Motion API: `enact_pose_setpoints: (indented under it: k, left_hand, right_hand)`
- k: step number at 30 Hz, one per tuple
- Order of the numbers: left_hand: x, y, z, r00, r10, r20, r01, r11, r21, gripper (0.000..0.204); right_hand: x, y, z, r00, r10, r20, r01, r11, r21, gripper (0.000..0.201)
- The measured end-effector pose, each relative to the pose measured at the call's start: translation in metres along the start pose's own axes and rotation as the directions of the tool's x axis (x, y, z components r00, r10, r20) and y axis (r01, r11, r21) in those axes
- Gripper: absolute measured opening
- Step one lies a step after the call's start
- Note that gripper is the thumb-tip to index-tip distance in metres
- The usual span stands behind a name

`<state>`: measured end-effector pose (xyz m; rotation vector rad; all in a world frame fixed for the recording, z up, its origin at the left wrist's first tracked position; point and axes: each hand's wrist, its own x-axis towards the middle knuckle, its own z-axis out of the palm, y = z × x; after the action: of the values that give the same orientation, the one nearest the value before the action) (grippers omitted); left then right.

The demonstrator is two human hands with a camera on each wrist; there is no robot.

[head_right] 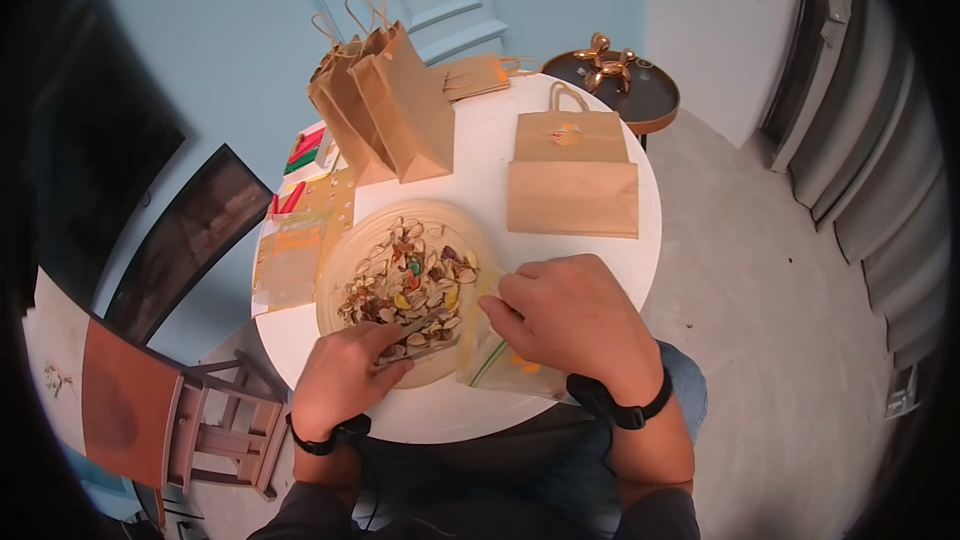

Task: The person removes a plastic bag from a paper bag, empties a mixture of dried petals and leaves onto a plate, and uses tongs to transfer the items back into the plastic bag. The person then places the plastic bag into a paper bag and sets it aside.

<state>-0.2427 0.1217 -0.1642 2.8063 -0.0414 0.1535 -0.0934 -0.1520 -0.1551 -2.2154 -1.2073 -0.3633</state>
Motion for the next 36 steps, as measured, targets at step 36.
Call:
enact_pose_setpoints:
  k: [36]
  left_hand:
    - [0.022,-0.064,-0.004,0.989,-0.102,0.103,0.110,0.991,-0.078,0.022]
  right_hand:
    - [0.013,-0.006,0.016,0.999,0.003,0.053,-0.005,1.000,0.024,0.038]
